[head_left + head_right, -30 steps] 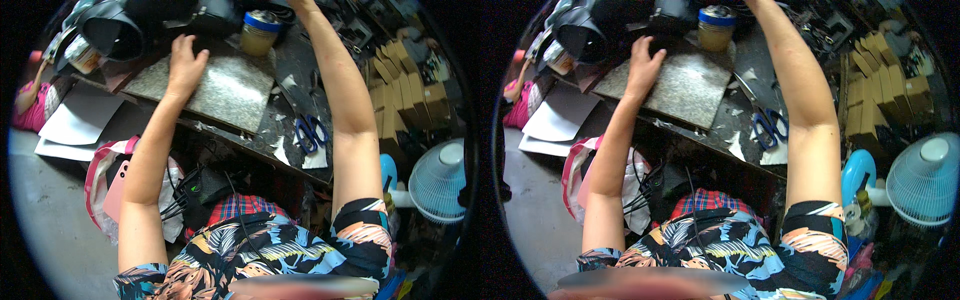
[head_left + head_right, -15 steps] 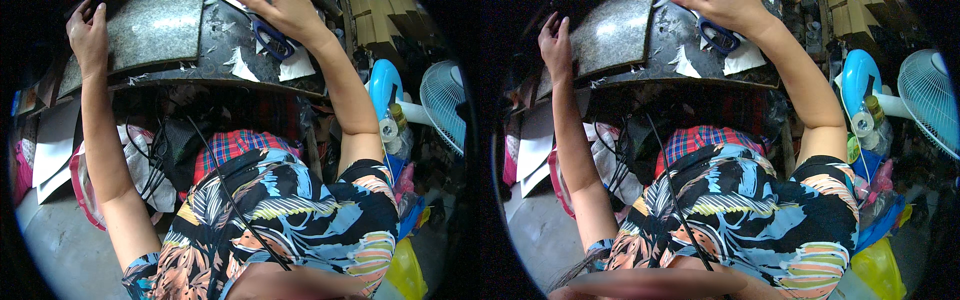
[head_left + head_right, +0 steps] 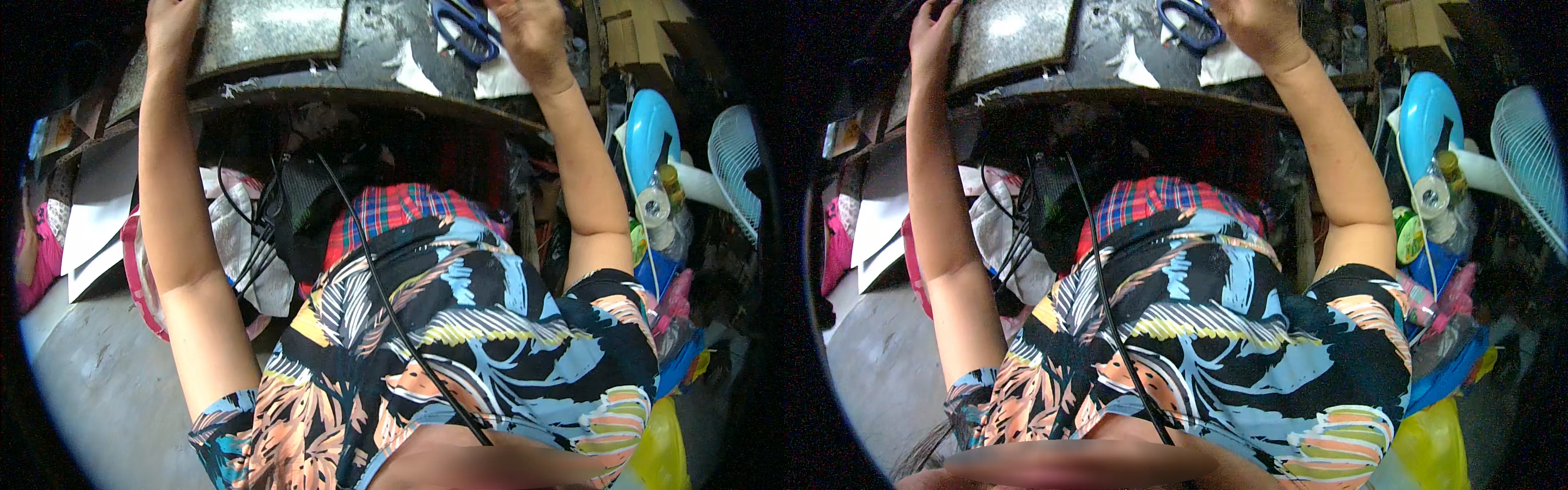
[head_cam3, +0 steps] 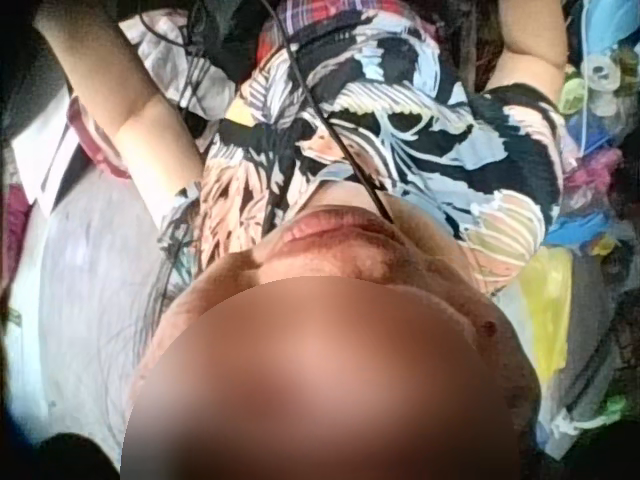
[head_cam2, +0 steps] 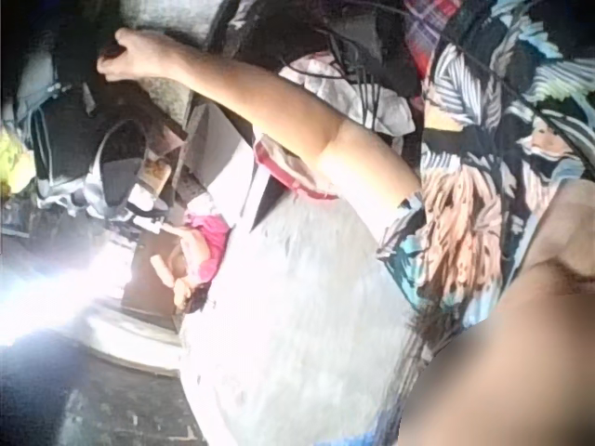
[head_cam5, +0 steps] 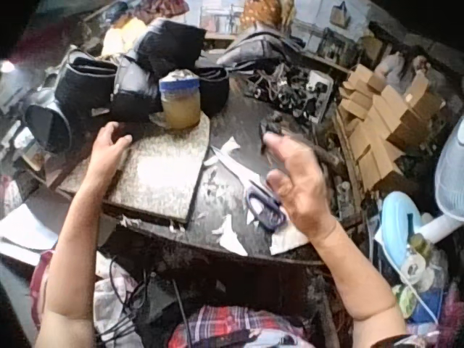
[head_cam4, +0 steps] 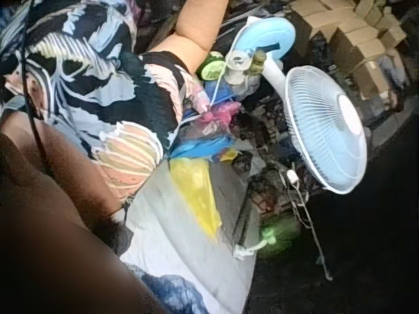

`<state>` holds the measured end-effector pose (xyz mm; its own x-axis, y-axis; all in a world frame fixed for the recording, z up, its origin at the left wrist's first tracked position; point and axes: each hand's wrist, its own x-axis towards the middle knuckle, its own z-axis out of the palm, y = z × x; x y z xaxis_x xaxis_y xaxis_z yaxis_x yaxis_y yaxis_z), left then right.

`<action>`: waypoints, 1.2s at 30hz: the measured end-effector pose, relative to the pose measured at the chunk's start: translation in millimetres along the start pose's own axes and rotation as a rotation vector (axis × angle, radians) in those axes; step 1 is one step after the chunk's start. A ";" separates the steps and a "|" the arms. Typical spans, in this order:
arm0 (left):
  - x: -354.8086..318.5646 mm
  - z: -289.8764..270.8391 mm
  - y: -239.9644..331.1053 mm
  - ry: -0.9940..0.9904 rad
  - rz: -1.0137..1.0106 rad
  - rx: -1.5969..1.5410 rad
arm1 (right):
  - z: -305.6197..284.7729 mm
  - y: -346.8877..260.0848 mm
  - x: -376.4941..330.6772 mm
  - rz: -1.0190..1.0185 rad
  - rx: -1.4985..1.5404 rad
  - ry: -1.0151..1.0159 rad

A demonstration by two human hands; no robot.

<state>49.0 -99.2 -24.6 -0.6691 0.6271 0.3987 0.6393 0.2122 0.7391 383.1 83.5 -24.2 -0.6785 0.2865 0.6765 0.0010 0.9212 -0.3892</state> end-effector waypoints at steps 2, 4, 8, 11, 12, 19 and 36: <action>1.9 2.9 -5.4 0.018 0.038 -0.031 | -10.9 -0.1 -8.4 -0.181 -0.230 0.135; 5.6 6.4 -15.1 0.031 0.049 0.007 | -18.3 -11.6 -30.6 -0.188 -0.285 0.137; 17.3 4.4 -42.6 -0.066 -0.027 0.033 | -22.5 -45.4 -80.7 0.037 -0.206 0.179; 27.6 0.7 -61.5 -0.008 0.014 0.248 | -17.1 -61.7 -100.5 0.165 -0.360 -0.019; 29.2 0.7 -66.6 0.007 0.010 0.263 | -15.7 -63.9 -101.2 0.163 -0.349 -0.004; 28.9 8.2 -63.9 0.096 0.143 0.434 | -21.8 -59.5 -68.6 0.178 -0.341 -0.044; -0.5 11.1 -48.3 -0.018 -0.040 0.404 | -30.9 -86.0 -34.8 0.037 -0.189 0.396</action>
<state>22.7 -101.5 -66.5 -0.6918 0.6249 0.3618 0.7129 0.5115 0.4798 429.3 2.5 5.1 -0.3419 0.3649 0.8660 0.1795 0.9299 -0.3209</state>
